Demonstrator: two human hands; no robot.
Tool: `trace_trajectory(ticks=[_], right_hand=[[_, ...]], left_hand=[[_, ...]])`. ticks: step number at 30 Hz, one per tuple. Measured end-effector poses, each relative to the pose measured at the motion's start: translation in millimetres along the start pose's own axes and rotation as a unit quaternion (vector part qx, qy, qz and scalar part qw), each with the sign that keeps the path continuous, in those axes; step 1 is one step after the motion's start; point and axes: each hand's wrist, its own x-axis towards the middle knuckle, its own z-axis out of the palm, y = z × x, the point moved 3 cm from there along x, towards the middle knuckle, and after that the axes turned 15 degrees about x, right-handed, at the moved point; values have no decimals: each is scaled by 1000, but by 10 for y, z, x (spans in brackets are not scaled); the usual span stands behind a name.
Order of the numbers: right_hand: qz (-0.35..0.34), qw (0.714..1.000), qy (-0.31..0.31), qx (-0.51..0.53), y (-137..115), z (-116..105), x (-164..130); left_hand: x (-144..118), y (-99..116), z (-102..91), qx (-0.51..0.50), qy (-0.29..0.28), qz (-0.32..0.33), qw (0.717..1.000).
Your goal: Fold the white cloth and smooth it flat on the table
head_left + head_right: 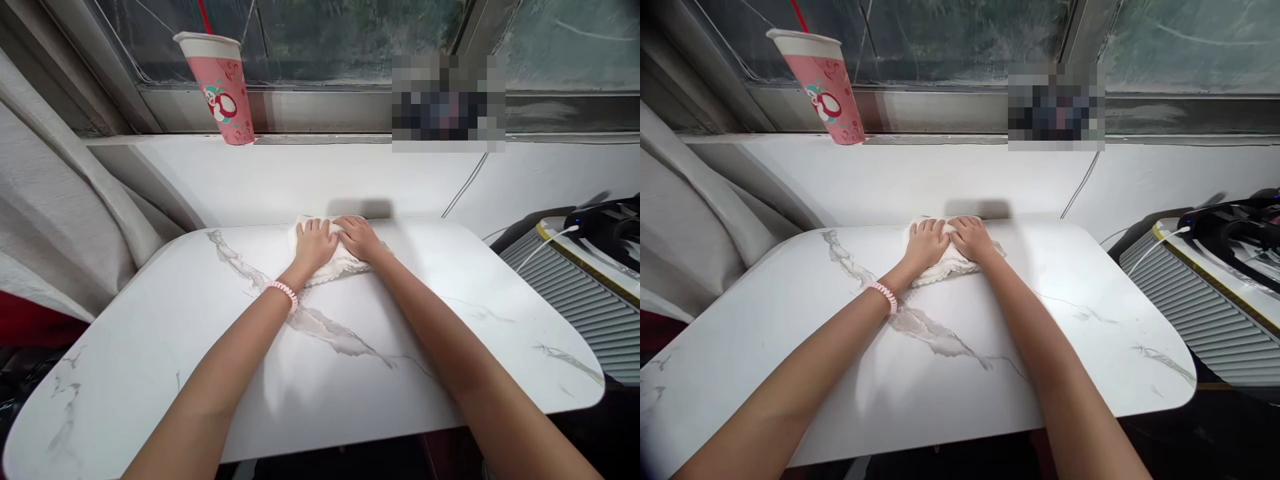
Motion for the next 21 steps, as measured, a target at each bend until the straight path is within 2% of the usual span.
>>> trace_trajectory(ticks=[5, 9, 16, 21], right_hand=[[30, 999, 5, -18, 56, -7, 75], [29, 999, 8, -26, 29, -1, -2], [34, 999, -17, -34, -91, -107, -366], [13, 998, -20, -51, -203, -221, -813]], left_hand=[[162, -2, 42, 6, -10, 7, 1000], [107, 19, 32, 13, -4, 20, 1000], [-215, 164, -63, 12, -12, 19, 1000], [-639, 372, -197, 12, 3, 23, 1000]])
